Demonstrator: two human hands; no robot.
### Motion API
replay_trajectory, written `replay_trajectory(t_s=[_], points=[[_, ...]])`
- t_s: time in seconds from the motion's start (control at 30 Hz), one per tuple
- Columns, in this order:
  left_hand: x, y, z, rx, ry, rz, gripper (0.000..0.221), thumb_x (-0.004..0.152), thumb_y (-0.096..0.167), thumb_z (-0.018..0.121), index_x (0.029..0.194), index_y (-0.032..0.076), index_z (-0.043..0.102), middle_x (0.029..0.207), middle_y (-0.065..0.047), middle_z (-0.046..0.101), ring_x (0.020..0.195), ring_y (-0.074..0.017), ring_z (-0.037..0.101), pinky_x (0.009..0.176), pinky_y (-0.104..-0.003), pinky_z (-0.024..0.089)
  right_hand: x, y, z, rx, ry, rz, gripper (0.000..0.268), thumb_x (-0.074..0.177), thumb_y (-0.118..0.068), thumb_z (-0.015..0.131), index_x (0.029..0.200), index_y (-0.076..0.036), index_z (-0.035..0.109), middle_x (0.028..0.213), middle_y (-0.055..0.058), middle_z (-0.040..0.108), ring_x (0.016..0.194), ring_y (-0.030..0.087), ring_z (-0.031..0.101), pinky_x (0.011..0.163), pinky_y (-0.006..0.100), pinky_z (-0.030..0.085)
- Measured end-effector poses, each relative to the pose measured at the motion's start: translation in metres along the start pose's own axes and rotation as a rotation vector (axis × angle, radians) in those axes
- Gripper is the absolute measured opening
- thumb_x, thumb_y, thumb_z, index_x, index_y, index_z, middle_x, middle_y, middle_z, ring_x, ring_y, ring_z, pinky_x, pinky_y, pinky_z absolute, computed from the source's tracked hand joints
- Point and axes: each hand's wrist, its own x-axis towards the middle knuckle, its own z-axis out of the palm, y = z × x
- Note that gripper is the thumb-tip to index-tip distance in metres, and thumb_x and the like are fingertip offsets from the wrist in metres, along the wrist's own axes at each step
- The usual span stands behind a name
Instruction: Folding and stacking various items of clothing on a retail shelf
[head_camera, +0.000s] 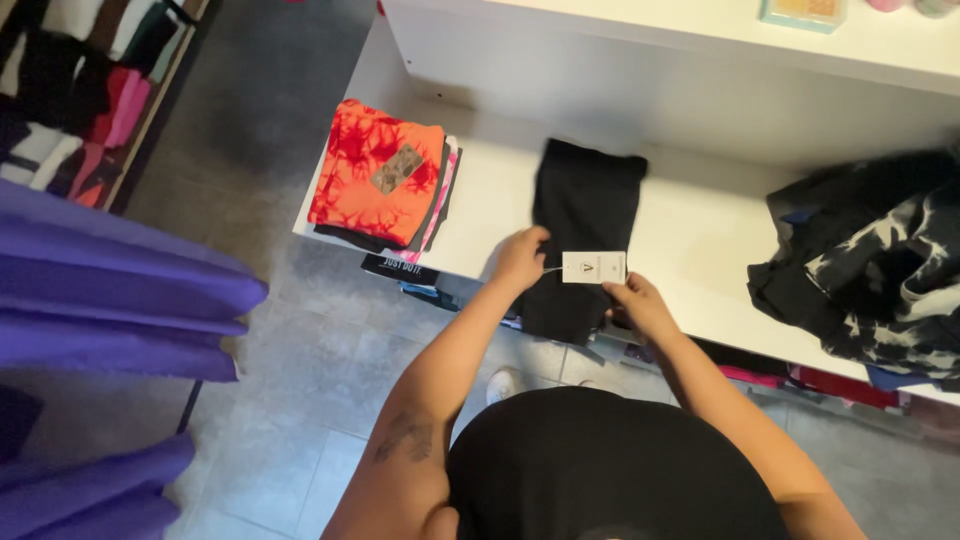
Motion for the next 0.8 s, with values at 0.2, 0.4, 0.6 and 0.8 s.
replay_trajectory(t_s=[0.2, 0.4, 0.6, 0.8], points=[[0.013, 0.015, -0.037, 0.113, 0.319, 0.169, 0.047, 0.086, 0.022, 0.077, 0.131, 0.022, 0.064, 0.122, -0.004, 0.062, 0.120, -0.0310, 0.061, 0.105, -0.050, 0.046, -0.040, -0.010, -0.022, -0.375, -0.317, 0.275, 0.061, 0.102, -0.043, 0.062, 0.132, 0.010, 0.061, 0.108, 0.031, 0.072, 0.079, 0.028, 0.076, 0.065, 0.033, 0.064], [-0.080, -0.009, -0.020, -0.316, 0.569, -0.335, 0.045, 0.088, 0.026, 0.080, 0.116, -0.002, 0.060, 0.109, -0.022, 0.058, 0.112, -0.0442, 0.058, 0.101, -0.051, 0.046, 0.067, -0.022, -0.130, -0.803, 0.194, -0.510, 0.024, 0.103, -0.041, 0.074, 0.122, -0.025, 0.075, 0.110, 0.005, 0.074, 0.107, 0.027, 0.069, 0.093, 0.042, 0.054], [-0.076, -0.006, 0.000, -0.641, 0.548, -0.695, 0.082, 0.073, 0.034, 0.094, 0.132, 0.004, 0.044, 0.129, -0.018, 0.043, 0.117, -0.0334, 0.059, 0.105, -0.038, 0.048, 0.083, -0.054, -0.134, -1.148, 0.363, -0.222, 0.095, 0.078, -0.045, 0.091, 0.147, 0.007, 0.052, 0.128, 0.035, 0.057, 0.120, 0.055, 0.060, 0.095, 0.065, 0.051], [-0.072, 0.014, 0.006, -0.630, 0.194, -0.667, 0.052, 0.072, 0.029, 0.093, 0.112, 0.004, 0.074, 0.108, -0.016, 0.076, 0.109, -0.0320, 0.072, 0.085, -0.040, 0.059, 0.112, -0.027, -0.154, -1.169, 0.405, -0.484, 0.058, 0.074, -0.035, 0.096, 0.113, -0.003, 0.069, 0.104, 0.016, 0.065, 0.105, 0.044, 0.065, 0.086, 0.056, 0.057]])
